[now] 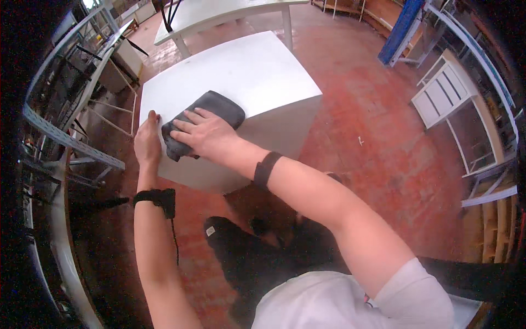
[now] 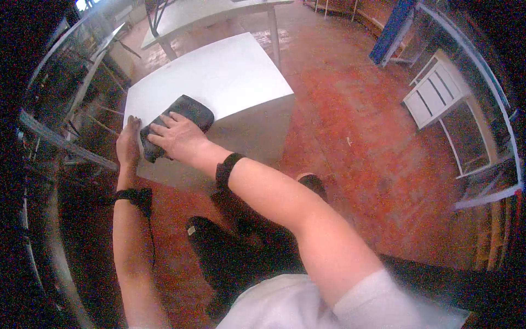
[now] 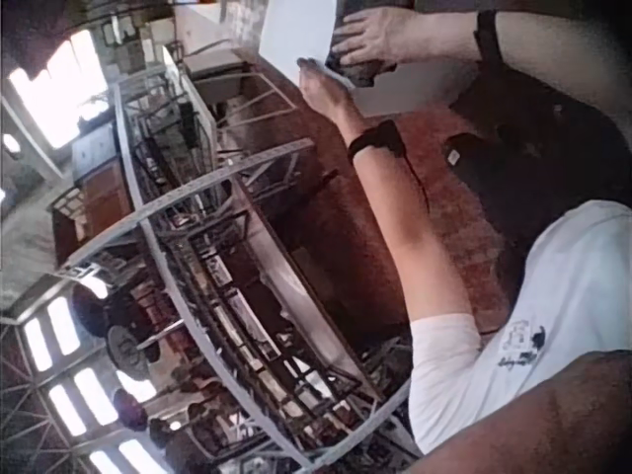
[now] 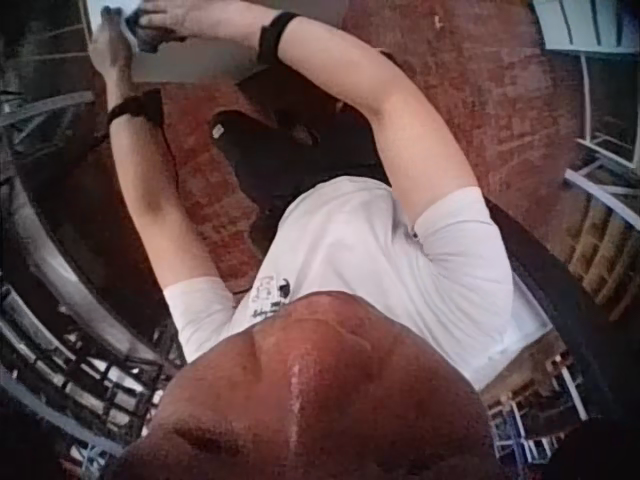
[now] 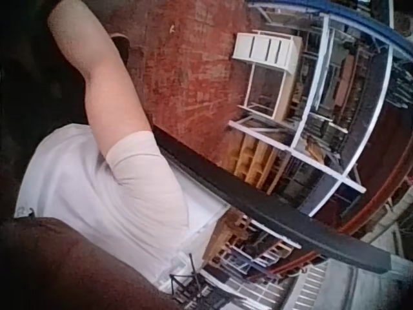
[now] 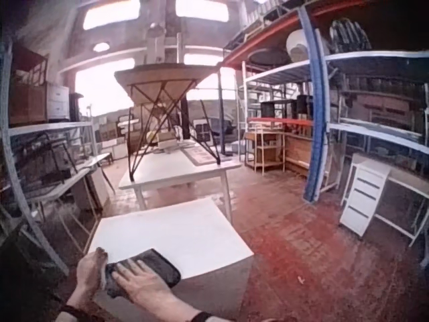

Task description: Clean the top surface of a white cabinet using a black cloth.

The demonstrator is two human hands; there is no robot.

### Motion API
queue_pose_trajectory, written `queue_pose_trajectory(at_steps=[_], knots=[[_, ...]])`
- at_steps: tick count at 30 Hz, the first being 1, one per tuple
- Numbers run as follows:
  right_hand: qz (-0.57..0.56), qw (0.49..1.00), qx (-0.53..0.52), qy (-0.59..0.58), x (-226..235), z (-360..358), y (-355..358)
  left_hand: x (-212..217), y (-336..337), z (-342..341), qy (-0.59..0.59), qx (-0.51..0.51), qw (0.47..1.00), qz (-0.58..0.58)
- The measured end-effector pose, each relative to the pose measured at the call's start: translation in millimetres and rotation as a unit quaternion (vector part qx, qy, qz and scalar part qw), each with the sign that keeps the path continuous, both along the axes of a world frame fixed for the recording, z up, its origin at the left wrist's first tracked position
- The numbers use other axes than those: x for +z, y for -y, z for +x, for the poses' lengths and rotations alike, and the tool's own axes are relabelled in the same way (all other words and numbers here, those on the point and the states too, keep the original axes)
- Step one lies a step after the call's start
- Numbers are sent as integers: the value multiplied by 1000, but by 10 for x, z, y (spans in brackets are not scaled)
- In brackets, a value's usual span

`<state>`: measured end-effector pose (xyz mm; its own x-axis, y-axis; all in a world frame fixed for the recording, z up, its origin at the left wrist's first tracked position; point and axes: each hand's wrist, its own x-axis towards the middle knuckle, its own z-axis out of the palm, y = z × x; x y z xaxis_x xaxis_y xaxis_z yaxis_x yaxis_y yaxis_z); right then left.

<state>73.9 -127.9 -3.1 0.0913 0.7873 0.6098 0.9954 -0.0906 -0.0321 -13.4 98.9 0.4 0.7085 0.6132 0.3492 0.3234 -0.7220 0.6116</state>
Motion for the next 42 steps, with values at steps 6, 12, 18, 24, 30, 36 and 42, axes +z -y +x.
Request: queue_pose_trajectory(at_steps=[6, 12, 18, 24, 30, 36, 42], knots=[[-91, 996, 23, -7, 156, 620, 792, 15, 42, -109, -5, 15, 998, 53], [-127, 990, -38, -50, 260, 1432, 2053, 113, 230, -73, -7, 11, 1000, 10], [-168, 981, -60, -75, 373, 1459, 2219, 130, 415, -119, -8, 21, 999, 38], [-154, 987, -33, -11, 349, 1159, 1859, 96, 371, -76, -45, 32, 996, 75], [-37, 997, 75, 2, 89, 417, 535, 105, 296, -94, -43, 27, 998, 41], [-25, 992, 116, -35, 61, -105, -291, 98, 97, -100, 61, 14, 989, -133], [-79, 992, 96, -40, 140, 254, 240, 0, 115, -183, 49, 5, 998, -36]])
